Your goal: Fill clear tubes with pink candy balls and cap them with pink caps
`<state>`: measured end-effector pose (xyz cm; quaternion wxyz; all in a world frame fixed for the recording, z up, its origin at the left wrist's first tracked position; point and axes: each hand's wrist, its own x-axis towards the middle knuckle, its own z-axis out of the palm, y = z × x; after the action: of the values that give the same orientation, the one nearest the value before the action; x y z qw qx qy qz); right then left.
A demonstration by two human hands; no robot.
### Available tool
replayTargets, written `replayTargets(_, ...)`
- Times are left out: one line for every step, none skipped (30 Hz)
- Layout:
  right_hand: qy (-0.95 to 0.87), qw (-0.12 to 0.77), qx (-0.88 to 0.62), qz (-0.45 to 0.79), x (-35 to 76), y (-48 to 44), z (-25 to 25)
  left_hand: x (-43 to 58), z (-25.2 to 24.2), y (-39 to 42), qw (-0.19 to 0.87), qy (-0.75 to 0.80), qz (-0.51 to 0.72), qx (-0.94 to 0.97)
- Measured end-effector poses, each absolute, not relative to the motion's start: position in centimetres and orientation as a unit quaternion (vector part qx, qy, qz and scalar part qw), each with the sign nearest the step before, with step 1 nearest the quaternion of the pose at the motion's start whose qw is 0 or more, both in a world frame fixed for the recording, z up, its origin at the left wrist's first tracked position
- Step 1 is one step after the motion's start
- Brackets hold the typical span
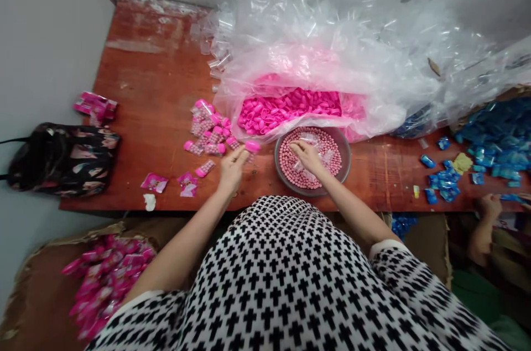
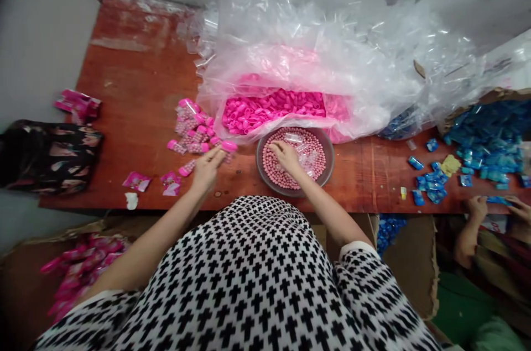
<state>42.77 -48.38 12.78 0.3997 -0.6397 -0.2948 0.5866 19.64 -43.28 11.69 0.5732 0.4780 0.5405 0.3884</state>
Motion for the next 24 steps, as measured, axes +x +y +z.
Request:
replayTargets(-0.326,0.385,-0.679,0.534,44.2,-47.7,12.5,18.5,11.7,-41.9,0.538,0.558,0.415,0.476)
replayTargets(-0.416,0.305,-0.743,0.425,45.6,-47.1,12.2,17.4,11.7,-40.6,0.513,0.562,0.43,0.485)
replayTargets(-0.484,0.216,-0.782,0.328,46.7,-46.5,11.7,16.4,11.7,-39.4,0.491,0.563,0.44,0.499)
replayTargets(-0.536,0.129,-0.798,0.244,47.7,-46.0,11.2,15.6,11.8,-38.5,0.471,0.562,0.447,0.512)
replayTargets(-0.574,0.046,-0.799,0.174,48.4,-45.6,10.7,15.3,11.8,-38.0,0.457,0.559,0.45,0.525)
replayTargets(-0.595,-0.015,-0.793,0.133,48.9,-45.3,10.2,15.3,11.9,-37.9,0.447,0.558,0.449,0.536)
replayTargets(-0.608,-0.054,-0.785,0.107,49.2,-45.2,9.8,15.7,12.0,-38.1,0.443,0.557,0.445,0.543)
replayTargets(-0.617,-0.076,-0.778,0.093,49.5,-45.2,9.5,16.6,12.0,-38.7,0.449,0.555,0.436,0.548)
replayTargets(-0.622,-0.08,-0.774,0.086,49.6,-45.4,9.3,17.8,12.0,-39.5,0.466,0.551,0.421,0.55)
replayTargets(-0.627,-0.068,-0.771,0.09,49.7,-45.7,9.3,19.4,11.9,-40.4,0.494,0.543,0.402,0.548)
replayTargets(-0.632,-0.042,-0.766,0.107,49.8,-46.1,9.4,21.1,11.8,-41.4,0.534,0.529,0.376,0.542)
replayTargets(-0.64,-0.004,-0.756,0.137,49.8,-46.6,9.6,22.9,11.6,-42.3,0.584,0.51,0.348,0.527)
replayTargets(-0.648,0.039,-0.74,0.175,49.7,-47.1,10.0,24.8,11.4,-43.1,0.62,0.495,0.33,0.512)
replayTargets(-0.659,0.083,-0.716,0.215,49.6,-47.7,10.4,26.4,11.1,-43.7,0.641,0.483,0.316,0.507)
replayTargets(-0.672,0.122,-0.687,0.249,49.4,-48.3,10.8,27.9,10.9,-44.2,0.653,0.474,0.305,0.505)
replayTargets(-0.684,0.153,-0.659,0.273,49.2,-48.9,11.2,29.1,10.7,-44.6,0.663,0.467,0.298,0.504)
replayTargets(-0.694,0.174,-0.638,0.285,49.0,-49.4,11.5,30.1,10.6,-44.8,0.664,0.462,0.292,0.51)
replayTargets(-0.703,0.184,-0.624,0.289,48.8,-49.9,11.7,30.7,10.5,-45.0,0.658,0.46,0.29,0.521)
replayTargets(-0.708,0.187,-0.617,0.289,48.7,-50.4,11.8,31.1,10.4,-45.1,0.646,0.461,0.289,0.535)
replayTargets(-0.709,0.187,-0.616,0.288,48.6,-50.8,11.9,31.4,10.4,-45.1,0.63,0.465,0.289,0.55)
replayTargets(-0.706,0.187,-0.618,0.29,48.6,-51.2,11.9,31.5,10.5,-45.2,0.614,0.471,0.292,0.562)
replayTargets(-0.701,0.192,-0.62,0.296,48.7,-51.5,11.8,31.5,10.6,-45.3,0.605,0.475,0.295,0.566)
replayTargets(-0.69,0.203,-0.622,0.308,48.8,-51.8,11.8,31.5,10.7,-45.4,0.609,0.479,0.297,0.558)
replayTargets(-0.672,0.221,-0.624,0.331,48.9,-52.1,11.9,31.4,10.9,-45.6,0.625,0.48,0.299,0.538)
